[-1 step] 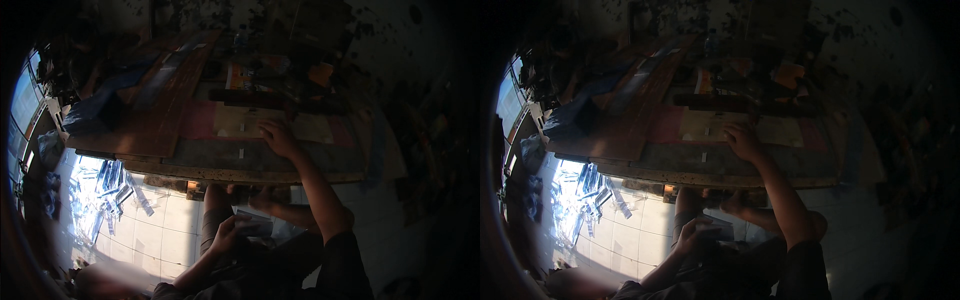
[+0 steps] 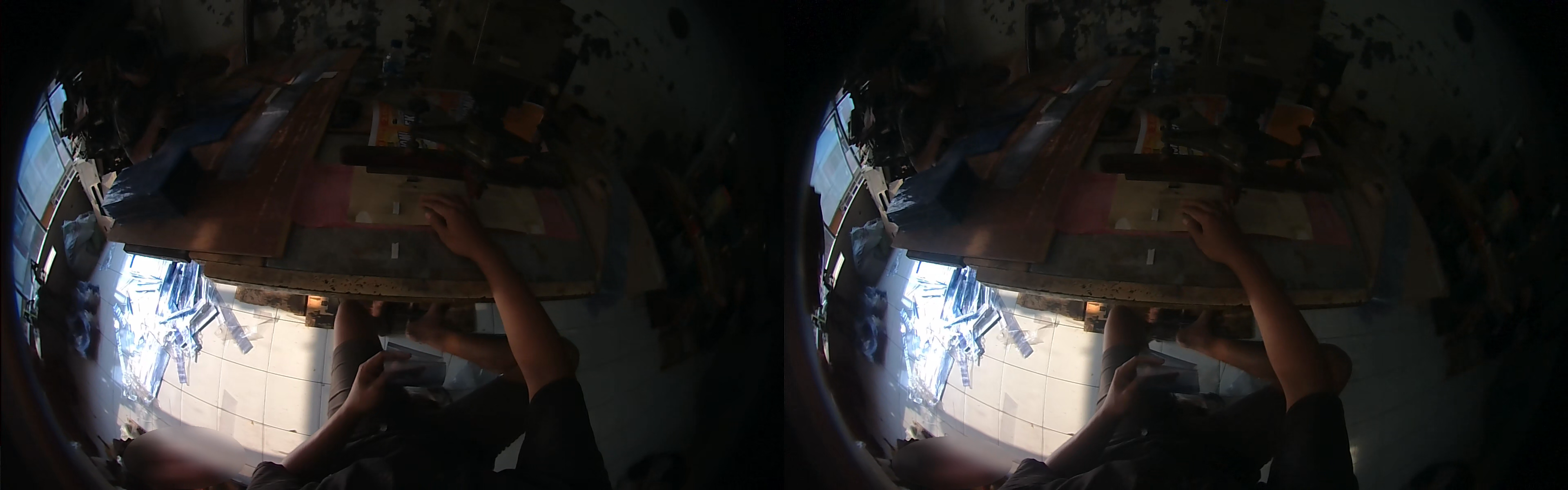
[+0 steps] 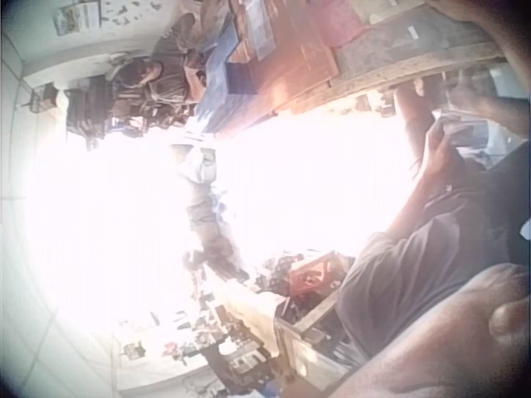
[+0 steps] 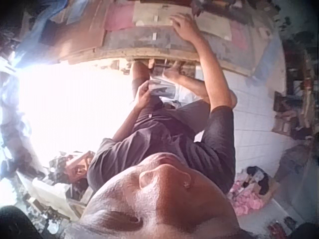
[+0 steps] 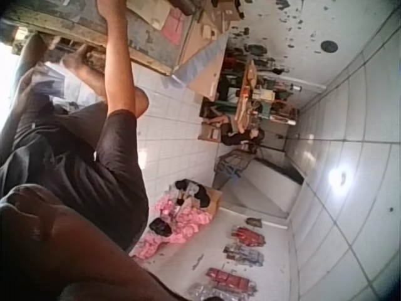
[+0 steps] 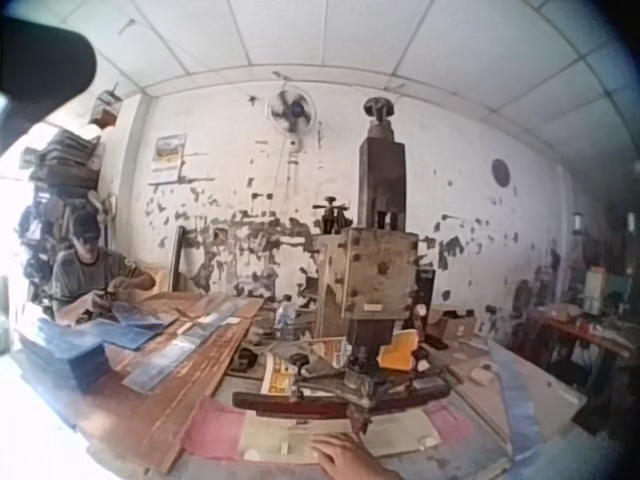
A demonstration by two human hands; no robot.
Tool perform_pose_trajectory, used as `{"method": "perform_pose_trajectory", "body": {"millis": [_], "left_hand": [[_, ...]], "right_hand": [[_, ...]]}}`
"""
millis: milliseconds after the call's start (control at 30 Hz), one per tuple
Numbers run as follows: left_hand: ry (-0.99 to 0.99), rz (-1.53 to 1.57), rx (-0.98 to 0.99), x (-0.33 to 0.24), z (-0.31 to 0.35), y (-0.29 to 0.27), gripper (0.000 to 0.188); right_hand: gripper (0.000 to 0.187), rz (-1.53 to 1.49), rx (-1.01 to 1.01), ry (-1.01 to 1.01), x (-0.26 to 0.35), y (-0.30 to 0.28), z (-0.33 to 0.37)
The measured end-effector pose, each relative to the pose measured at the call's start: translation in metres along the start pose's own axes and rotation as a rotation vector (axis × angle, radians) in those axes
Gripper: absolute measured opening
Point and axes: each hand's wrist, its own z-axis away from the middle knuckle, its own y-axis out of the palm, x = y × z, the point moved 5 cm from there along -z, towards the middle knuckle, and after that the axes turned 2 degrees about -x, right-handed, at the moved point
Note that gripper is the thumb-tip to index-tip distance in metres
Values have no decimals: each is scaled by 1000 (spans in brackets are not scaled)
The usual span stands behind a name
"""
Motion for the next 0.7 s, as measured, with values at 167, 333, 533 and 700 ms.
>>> {"method": "perform_pose_trajectory", "body": {"millis": [167, 333, 533, 700], "left_hand": [[26, -15, -16, -1, 4, -3, 29], [1, 26, -14, -13, 4, 8, 29], [-7, -72, -14, -20, -1, 10, 29], [1, -18, -19, -18, -3, 10, 28]], "right_hand": [[29, 8, -7, 29, 32, -15, 20], [30, 57, -44, -2, 32, -13, 38], [33, 104, -58, -34, 24, -7, 33], [35, 122, -55, -47, 21, -5, 29]]}}
